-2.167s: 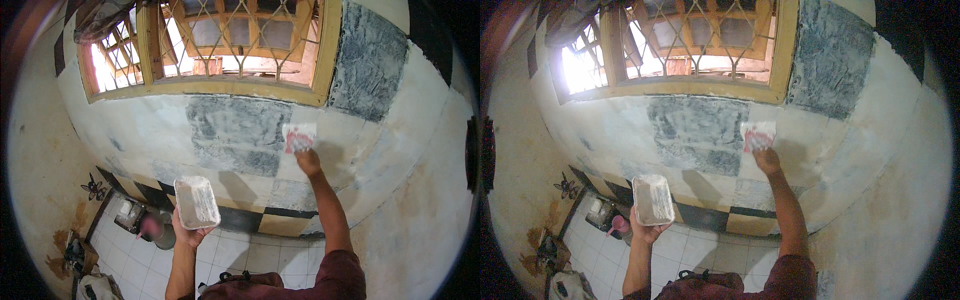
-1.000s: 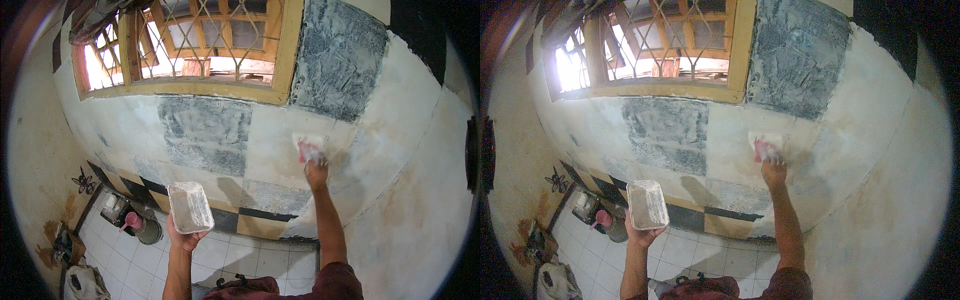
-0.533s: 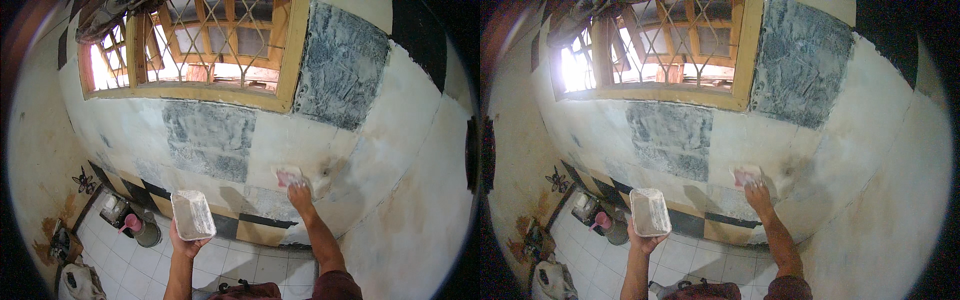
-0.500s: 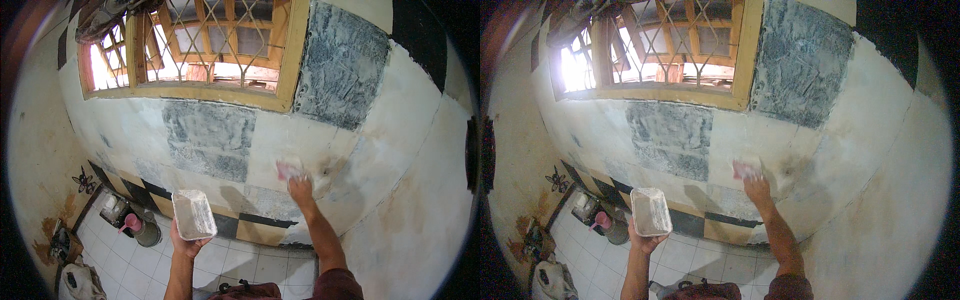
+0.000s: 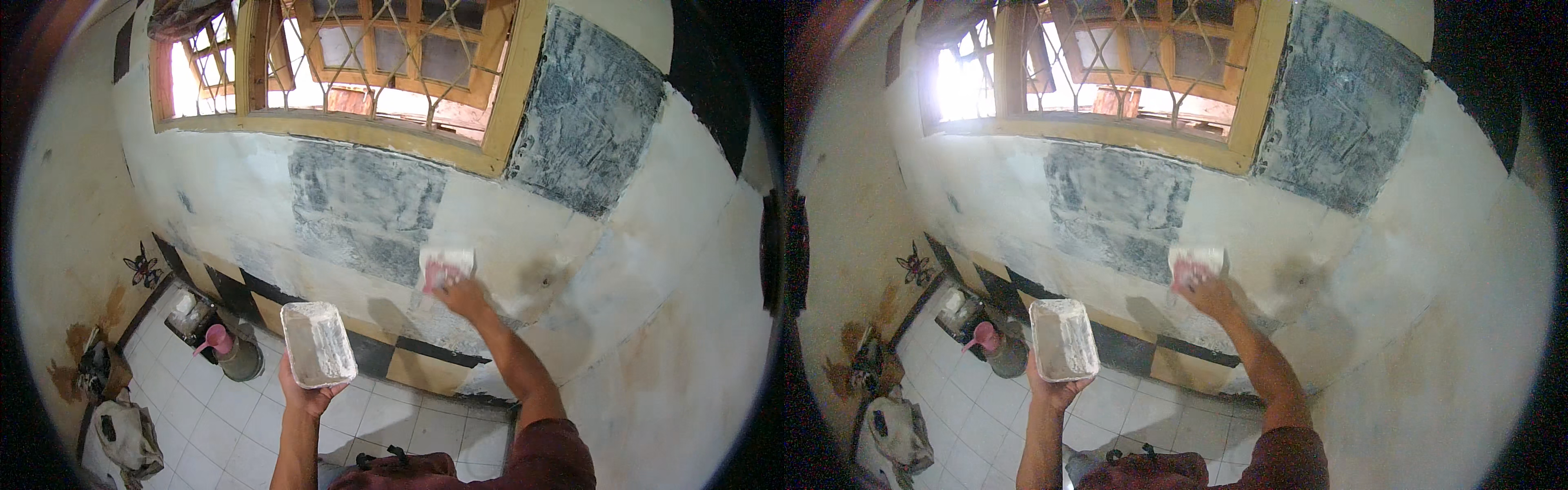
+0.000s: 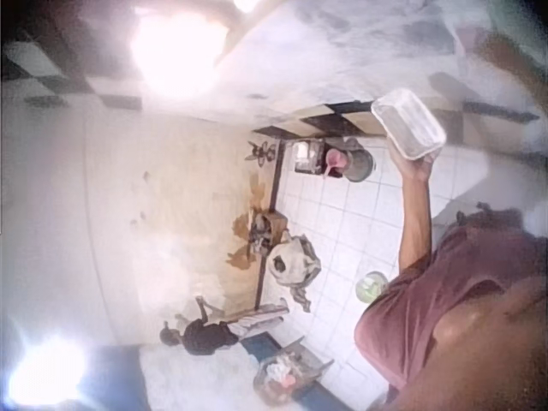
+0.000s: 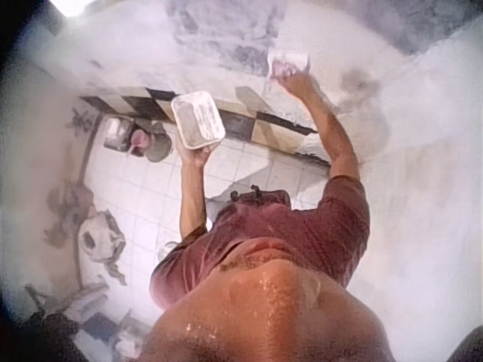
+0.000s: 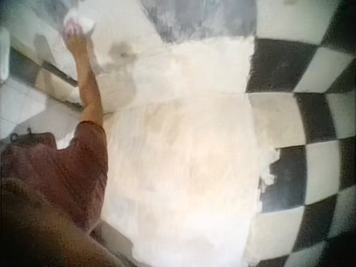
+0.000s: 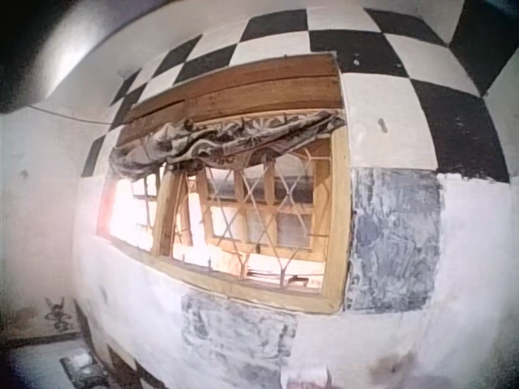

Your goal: The person applies white plaster to a wall with a plastic putty knife, repeatedly scooping material from a small white container.

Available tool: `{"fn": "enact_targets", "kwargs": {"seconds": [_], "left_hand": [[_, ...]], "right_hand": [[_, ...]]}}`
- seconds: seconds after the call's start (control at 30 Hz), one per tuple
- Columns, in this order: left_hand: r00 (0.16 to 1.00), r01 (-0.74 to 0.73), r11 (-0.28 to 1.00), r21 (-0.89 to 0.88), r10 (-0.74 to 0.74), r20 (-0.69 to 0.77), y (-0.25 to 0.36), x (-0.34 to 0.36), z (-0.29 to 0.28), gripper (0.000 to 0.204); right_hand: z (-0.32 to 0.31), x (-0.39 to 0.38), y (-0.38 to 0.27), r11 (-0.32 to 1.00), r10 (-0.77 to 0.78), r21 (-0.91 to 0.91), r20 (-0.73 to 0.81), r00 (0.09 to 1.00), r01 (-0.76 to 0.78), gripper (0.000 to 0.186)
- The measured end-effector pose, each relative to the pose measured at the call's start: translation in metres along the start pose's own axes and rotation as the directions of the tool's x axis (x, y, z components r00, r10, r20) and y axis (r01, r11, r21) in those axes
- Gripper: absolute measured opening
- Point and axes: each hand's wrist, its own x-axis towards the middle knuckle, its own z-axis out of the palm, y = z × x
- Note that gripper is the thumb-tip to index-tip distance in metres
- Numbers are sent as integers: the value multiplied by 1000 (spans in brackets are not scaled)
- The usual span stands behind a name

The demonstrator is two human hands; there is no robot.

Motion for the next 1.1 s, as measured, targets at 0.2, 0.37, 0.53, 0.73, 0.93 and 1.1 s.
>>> {"fn": "enact_targets", "kwargs": {"seconds": [0.2,0.37,0.53,0.73,0.93,1.1], "left_hand": [[999,38,999,-17,-38,13,-7,-2,2,68],[1000,-15,999,-29,15,-16,-1,-11,0,69],[999,-44,999,-30,43,-14,6,-14,-1,68],[999,-42,999,-22,42,-17,2,-20,-1,66],[991,-115,993,-41,112,-73,18,-30,-22,69],[996,-83,995,-56,82,-22,15,-23,-14,71]], "right_hand": [[-78,86,66,979,196,39,72,978,-199,29],[-35,51,4,978,56,166,381,923,-128,37],[-74,118,31,999,49,11,43,998,-50,24],[-31,126,46,990,140,-10,145,980,-140,34],[-31,135,-14,997,-78,20,-93,993,80,30],[-90,201,33,990,123,84,-66,990,-117,27]]}}
